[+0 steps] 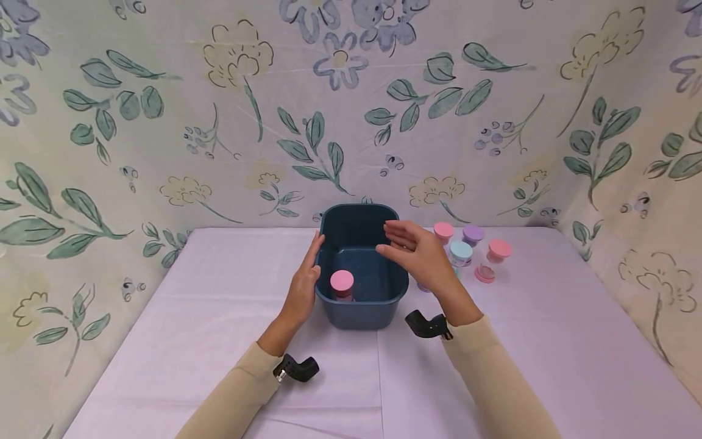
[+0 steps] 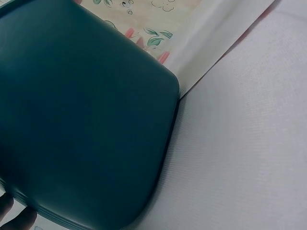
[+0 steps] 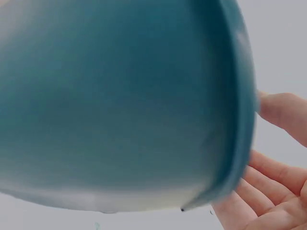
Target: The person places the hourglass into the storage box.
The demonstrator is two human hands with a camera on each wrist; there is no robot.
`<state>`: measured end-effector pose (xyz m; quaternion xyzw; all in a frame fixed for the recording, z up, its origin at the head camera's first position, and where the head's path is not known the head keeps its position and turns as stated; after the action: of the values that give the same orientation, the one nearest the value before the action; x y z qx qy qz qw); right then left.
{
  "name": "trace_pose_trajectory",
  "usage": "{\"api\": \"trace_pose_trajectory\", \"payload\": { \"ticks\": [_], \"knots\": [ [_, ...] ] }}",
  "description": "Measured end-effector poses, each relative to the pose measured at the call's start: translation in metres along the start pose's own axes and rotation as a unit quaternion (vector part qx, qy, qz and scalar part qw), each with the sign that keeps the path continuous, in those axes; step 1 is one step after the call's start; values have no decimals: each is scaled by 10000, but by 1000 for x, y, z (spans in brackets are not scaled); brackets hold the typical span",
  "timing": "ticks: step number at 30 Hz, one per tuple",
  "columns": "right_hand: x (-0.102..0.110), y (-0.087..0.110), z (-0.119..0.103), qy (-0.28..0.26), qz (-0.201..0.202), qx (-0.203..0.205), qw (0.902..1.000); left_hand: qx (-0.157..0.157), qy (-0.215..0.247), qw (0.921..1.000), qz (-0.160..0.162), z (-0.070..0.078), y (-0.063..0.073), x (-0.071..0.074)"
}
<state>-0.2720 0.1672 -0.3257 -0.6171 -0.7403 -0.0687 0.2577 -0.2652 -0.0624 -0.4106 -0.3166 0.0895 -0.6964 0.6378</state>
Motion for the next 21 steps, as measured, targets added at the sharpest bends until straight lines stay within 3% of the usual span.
{"api": "trace_pose_trajectory", "payload": {
  "ticks": [11,21],
  "knots": [
    [30,11,12,-147,757,-172,9969,17,-112,9999,-8,-2,1,-2],
    [45,17,26,-111,1237,-243,9920,-2,-118,9999,19,0,4,-3]
  ]
}}
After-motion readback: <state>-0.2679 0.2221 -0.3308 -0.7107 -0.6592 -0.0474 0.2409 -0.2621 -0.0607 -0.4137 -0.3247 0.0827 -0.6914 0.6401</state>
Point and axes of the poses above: each hand's wrist, its own y-axis away from the middle knuckle, its own x-axis out of the back of the hand, z = x × y, the point moved 5 cm from there along -y, towards the middle knuckle
